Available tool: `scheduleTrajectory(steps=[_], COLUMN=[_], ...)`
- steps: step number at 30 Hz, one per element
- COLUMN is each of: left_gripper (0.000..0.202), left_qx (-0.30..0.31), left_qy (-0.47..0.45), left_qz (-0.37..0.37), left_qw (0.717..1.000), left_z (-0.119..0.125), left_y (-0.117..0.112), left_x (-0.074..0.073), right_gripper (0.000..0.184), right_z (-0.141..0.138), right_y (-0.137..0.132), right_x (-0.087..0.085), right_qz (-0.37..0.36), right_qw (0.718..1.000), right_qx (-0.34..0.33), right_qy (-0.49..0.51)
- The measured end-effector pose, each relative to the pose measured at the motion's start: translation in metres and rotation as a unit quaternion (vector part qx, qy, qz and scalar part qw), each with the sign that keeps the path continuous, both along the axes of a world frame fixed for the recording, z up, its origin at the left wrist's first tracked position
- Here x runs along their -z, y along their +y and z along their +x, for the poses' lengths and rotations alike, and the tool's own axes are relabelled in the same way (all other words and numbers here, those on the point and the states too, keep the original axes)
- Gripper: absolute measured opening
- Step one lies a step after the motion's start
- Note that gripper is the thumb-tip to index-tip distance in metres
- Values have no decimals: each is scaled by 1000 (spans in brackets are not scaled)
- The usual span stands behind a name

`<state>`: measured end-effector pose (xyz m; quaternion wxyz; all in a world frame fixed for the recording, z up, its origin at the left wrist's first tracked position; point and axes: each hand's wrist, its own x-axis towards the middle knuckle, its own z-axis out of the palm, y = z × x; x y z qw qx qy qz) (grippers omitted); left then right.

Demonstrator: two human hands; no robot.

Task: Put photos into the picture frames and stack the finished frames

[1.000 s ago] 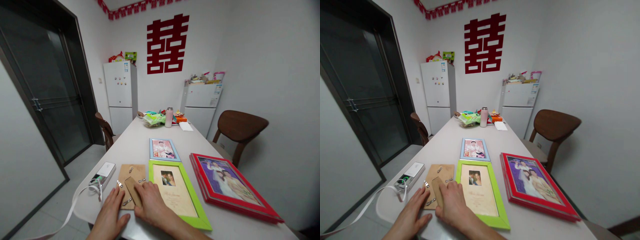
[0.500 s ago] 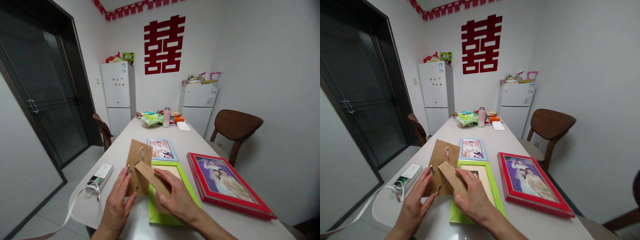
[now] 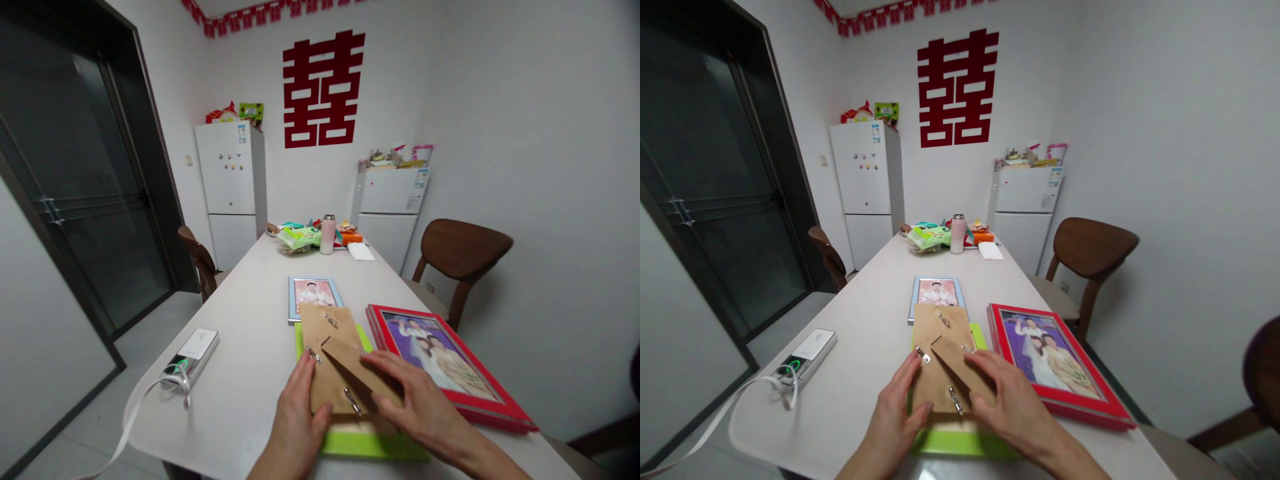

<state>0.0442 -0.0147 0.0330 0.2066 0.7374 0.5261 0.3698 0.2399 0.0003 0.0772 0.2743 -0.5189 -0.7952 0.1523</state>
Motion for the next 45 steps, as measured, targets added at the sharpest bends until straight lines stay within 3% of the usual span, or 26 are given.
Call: scheduleTrajectory(steps=[3, 6, 12, 17, 20, 27, 31, 39, 45], left_gripper=[63, 61, 51, 47, 45, 51, 41, 58, 39], left_qx=[20, 35, 53, 44, 42, 84, 87, 69, 84], left_qy=[38, 106, 196, 227, 228, 177, 160, 148, 127], left_qz=[-46, -80, -128, -138, -137, -103, -94, -106, -99], left_qw=[998, 991, 971, 963, 963, 975, 979, 981, 983], left_z=[5, 7, 6, -5, -12, -17, -20, -19, -20], left_y=[-3, -7, -10, -6, -7, -10, -9, -8, -10], left_x=[13, 15, -4, -14, -14, -1, 4, 1, 1], right_gripper=[46, 44, 43, 40, 33, 24, 24, 23, 22], right_z=[5, 4, -4, -11, -11, -12, -18, -20, -17], right_y=[-4, -6, -6, -3, 5, 39, 51, 46, 44], right_x=[14, 24, 41, 47, 47, 54, 56, 52, 52], right_qz=[-52, -69, -28, -7, 7, 1, -13, -6, -6], right_qw=[998, 995, 993, 995, 996, 990, 986, 983, 986], right_qx=[14, 5, -8, -27, -28, 64, 85, 78, 73], right_qy=[-38, -66, -116, -91, -82, -129, -142, -168, -151])
